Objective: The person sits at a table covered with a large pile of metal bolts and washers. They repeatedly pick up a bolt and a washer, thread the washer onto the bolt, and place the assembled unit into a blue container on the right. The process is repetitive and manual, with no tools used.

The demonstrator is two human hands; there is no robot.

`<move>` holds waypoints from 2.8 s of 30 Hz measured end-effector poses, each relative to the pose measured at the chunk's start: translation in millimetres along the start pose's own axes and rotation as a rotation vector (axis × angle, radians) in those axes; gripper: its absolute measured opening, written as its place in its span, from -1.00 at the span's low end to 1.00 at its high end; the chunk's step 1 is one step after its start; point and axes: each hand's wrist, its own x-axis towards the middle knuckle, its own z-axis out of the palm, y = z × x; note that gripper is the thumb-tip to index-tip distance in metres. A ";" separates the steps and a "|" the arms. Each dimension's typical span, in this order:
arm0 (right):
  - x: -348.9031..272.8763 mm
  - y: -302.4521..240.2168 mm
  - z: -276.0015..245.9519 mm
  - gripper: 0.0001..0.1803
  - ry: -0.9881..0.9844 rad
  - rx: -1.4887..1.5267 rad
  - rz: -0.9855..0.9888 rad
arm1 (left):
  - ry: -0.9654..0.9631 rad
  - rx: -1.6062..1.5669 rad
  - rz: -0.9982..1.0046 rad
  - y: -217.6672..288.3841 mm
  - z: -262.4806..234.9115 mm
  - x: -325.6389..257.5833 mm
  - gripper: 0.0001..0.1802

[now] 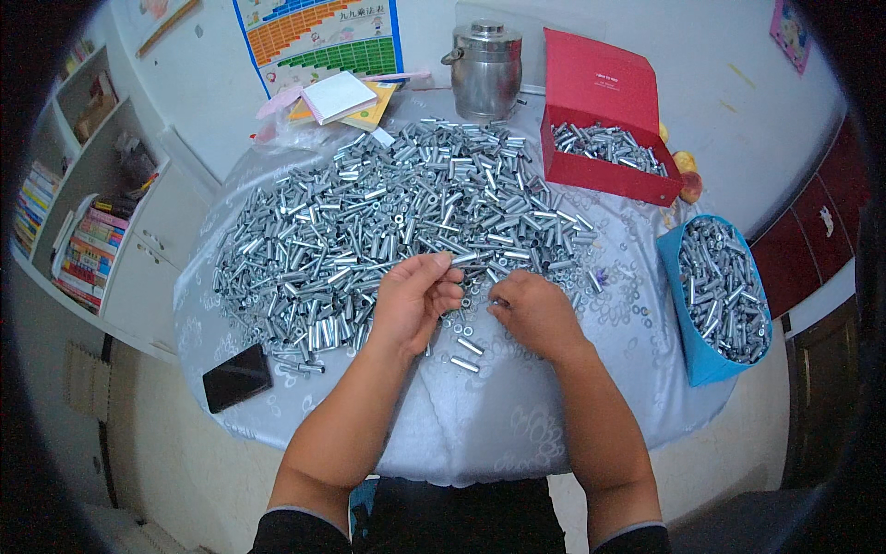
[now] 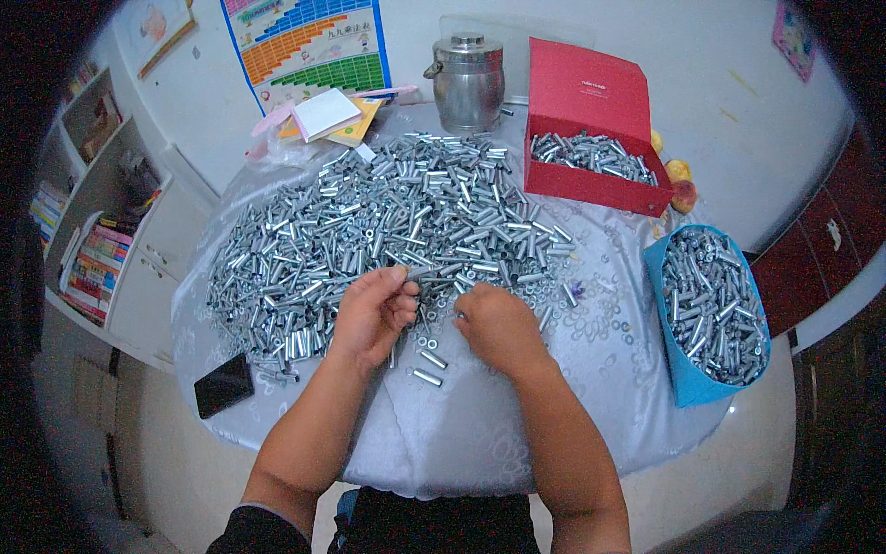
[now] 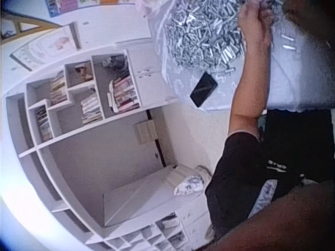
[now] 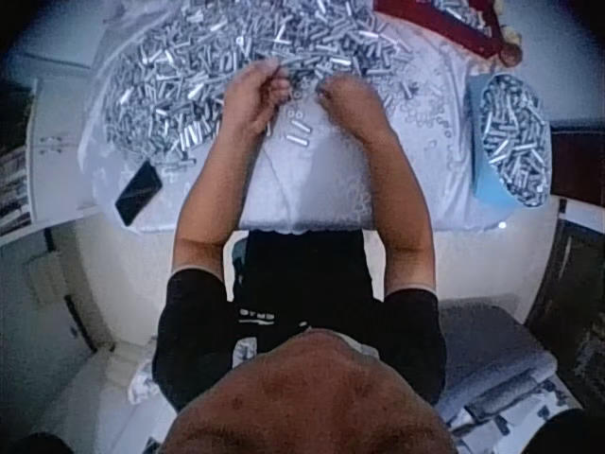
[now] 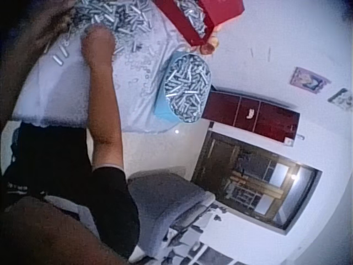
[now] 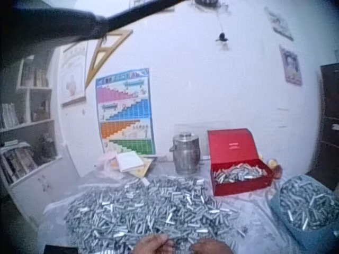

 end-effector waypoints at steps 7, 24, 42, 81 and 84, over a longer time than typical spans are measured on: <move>1.1 -2.4 -5.8 -0.80 0.119 0.340 0.111 | -0.009 0.057 0.019 -1.6 3.1 -1.3 -0.85; 5.5 -3.1 -7.7 -0.78 0.289 0.928 0.174 | -0.042 0.144 0.035 -5.7 5.6 -3.0 -0.84; 7.0 -11.1 -8.6 -0.75 0.309 0.953 0.351 | -0.061 0.181 0.040 -5.3 11.3 -6.9 -0.84; 4.9 -1.8 -9.5 -0.76 0.075 0.921 0.385 | -0.062 0.158 0.028 -7.4 9.0 -5.8 -0.85; 5.7 -7.9 -11.1 -0.76 0.129 1.019 0.405 | -0.055 0.157 0.022 -7.1 10.9 -6.5 -0.85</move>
